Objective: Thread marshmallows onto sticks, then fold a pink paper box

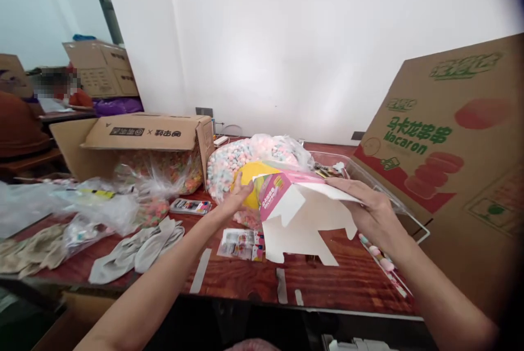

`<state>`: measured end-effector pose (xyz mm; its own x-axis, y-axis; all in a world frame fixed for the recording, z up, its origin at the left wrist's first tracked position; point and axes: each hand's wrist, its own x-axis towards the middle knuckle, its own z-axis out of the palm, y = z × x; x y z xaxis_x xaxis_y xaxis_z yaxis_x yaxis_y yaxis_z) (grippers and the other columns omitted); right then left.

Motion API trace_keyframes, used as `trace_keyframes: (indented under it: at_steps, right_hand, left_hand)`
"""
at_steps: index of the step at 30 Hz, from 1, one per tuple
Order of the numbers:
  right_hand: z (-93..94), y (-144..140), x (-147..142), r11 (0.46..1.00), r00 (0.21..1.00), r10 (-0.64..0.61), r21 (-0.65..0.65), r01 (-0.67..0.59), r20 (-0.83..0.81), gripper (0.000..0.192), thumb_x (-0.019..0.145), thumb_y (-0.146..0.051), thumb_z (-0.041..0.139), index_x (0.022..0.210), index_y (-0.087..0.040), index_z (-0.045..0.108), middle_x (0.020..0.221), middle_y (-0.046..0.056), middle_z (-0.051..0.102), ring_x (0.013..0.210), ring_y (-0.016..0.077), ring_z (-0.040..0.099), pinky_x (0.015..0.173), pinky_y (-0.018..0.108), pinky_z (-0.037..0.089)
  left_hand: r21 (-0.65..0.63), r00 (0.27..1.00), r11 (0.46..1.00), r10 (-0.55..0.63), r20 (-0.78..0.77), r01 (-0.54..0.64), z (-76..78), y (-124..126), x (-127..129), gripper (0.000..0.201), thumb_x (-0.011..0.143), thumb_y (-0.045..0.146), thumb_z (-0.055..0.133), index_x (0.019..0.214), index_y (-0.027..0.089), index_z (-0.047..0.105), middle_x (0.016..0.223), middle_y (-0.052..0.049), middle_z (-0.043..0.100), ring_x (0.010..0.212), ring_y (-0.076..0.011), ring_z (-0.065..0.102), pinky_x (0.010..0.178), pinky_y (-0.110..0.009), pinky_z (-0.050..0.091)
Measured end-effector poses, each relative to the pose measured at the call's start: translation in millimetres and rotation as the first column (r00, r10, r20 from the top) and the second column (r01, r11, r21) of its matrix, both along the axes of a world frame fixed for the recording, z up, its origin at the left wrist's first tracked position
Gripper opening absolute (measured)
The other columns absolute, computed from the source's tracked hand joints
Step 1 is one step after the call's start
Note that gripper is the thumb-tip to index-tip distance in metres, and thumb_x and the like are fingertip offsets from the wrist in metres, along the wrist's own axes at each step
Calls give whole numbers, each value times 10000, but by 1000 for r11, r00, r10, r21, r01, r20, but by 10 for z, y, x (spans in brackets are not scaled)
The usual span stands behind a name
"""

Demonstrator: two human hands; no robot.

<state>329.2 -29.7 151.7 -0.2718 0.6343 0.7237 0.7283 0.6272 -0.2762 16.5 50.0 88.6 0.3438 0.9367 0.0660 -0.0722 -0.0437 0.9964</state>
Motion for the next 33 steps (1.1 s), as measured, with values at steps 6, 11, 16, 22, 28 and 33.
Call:
trace_keyframes:
  at_steps: [6, 11, 16, 22, 28, 33]
  right_hand:
    - [756, 72, 140, 780, 962, -97, -620, -86, -254, 558, 749, -641, 670, 1049, -173, 725, 760, 54, 718, 657, 226, 661, 537, 303, 499]
    - [940, 225, 129, 836, 993, -43, -548, -24, -110, 477, 694, -603, 737, 892, -170, 752, 829, 81, 705, 713, 231, 663, 587, 322, 538]
    - [794, 248, -114, 671, 963, 262, -706, -226, -59, 423, 764, -599, 656, 803, -190, 752, 728, 69, 682, 665, 218, 652, 596, 330, 547]
    - [246, 383, -405, 550, 952, 240, -782, -293, -188, 570, 800, -666, 577, 993, -149, 717, 808, 104, 709, 656, 221, 652, 607, 370, 551]
    - [-2, 368, -397, 892, 971, 219, -422, -160, 95, 531, 935, -586, 426, 1243, -212, 642, 1167, 114, 695, 983, 263, 680, 808, 400, 554]
    - [110, -71, -440, 945, 973, 22, 312, -95, 230, 469, 963, -308, 483, 1430, -270, 455, 1323, 92, 615, 1187, 261, 594, 955, 435, 483]
  left_hand:
    - [666, 818, 663, 139, -558, 342, 853, -777, -220, 1402, 407, 658, 871, 1555, 368, 120, 1645, -51, -76, 1459, -473, -161, 1149, -678, -31]
    - [654, 786, 569, 22, -618, 498, 1287, -1168, -129, 1473, 350, 636, 893, 1561, 352, 105, 1647, -40, -90, 1450, -487, -163, 1154, -681, -8]
    - [530, 792, 651, -187, -582, 543, 1150, -1085, -38, 1574, 373, 585, 909, 1550, 317, -102, 1640, -96, 110, 1489, -428, 58, 1188, -612, 151]
    - [349, 882, 846, -255, -397, 402, 559, -831, -128, 1623, 460, 468, 930, 1437, 337, -359, 1604, -157, 213, 1473, -377, 220, 1169, -592, 210]
    - [397, 969, 895, -128, -213, 205, 51, -898, -267, 1629, 489, 478, 919, 1404, 303, -417, 1581, -174, 230, 1476, -348, 222, 1195, -545, 171]
    - [460, 985, 881, -29, -171, 106, -70, -776, -250, 1654, 466, 583, 891, 1380, 274, -452, 1553, -177, 223, 1477, -337, 207, 1213, -501, 150]
